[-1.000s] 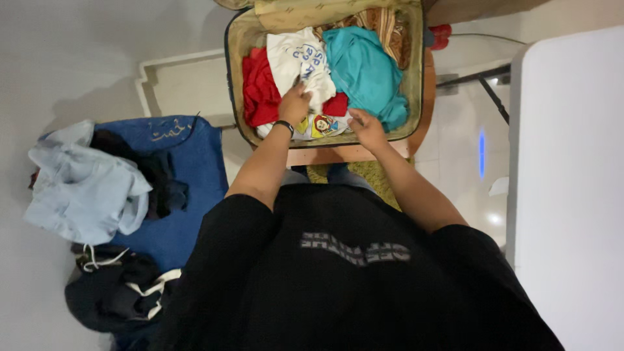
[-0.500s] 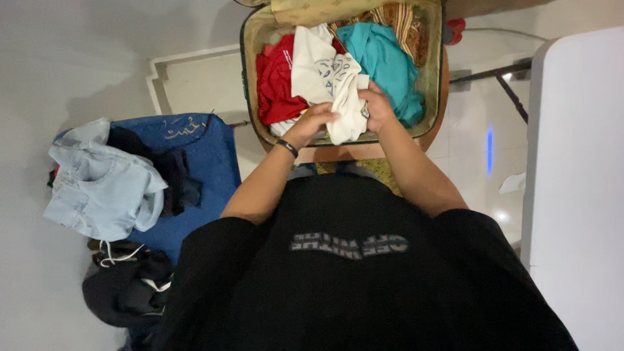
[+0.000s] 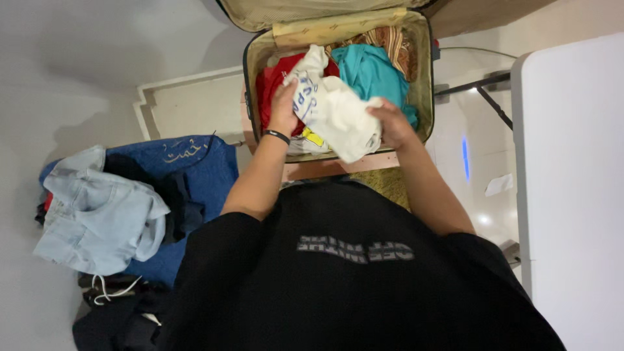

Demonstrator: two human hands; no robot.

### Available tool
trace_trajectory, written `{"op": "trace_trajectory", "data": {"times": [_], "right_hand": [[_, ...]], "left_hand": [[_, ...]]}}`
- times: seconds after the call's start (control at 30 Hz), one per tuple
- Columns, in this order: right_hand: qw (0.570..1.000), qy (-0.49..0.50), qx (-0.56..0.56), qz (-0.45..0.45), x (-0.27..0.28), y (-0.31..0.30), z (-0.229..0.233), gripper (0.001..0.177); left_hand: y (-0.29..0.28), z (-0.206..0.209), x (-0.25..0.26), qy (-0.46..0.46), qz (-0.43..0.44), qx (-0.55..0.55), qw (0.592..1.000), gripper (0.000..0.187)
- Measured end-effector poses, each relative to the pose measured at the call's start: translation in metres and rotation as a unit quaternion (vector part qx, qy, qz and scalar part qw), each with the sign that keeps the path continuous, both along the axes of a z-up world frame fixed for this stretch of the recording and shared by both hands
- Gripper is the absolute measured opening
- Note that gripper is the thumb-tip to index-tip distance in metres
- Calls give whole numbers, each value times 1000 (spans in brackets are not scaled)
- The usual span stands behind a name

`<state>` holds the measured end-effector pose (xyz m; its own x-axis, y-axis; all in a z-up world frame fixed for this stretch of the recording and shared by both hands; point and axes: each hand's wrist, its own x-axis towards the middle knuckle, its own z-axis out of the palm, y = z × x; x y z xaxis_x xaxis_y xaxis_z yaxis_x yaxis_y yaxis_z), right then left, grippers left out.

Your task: The person removes items of clothing from a suitcase, including several shirts and a pair of pants, and places them onto a blue surface. They handle a white graphic shirt, a red shirt, and a teal shirt, placing them in separate piles by hand.

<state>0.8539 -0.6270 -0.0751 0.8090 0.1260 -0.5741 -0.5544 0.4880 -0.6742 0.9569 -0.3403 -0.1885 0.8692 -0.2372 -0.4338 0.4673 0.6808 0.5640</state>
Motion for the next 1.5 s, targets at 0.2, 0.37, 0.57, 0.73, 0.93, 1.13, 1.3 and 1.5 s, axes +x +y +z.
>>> {"op": "trace_trajectory", "data": {"times": [0.2,0.37,0.57,0.73,0.93,1.13,1.3,1.5], "right_hand": [[966,-168,25,-192,36,-59,2,26],[946,-233,109,-199,47,-49,71,28],[987,-89,-125,-48,12,-62,-9,36],[823,15,-519,232,-24,-72,-108,41],[786,-163,-563,196,-4,-31,-112,38],[910,-221,-263,231,70,46,-51,55],[907,-137,-280,283,88,41,-15,28],[854,-212,-436,187,96,-20,9,15]], "left_hand": [[21,68,61,-73,56,38,995,24],[25,117,63,-125,47,-42,990,32],[39,56,11,112,34,-185,976,35],[40,-18,-43,259,-73,-81,960,32],[29,-14,-46,109,-97,-144,979,34],[-6,76,-25,10,-189,-180,965,38],[18,104,-1,-35,-174,-63,982,40],[46,99,34,-82,-114,59,988,41]]}}
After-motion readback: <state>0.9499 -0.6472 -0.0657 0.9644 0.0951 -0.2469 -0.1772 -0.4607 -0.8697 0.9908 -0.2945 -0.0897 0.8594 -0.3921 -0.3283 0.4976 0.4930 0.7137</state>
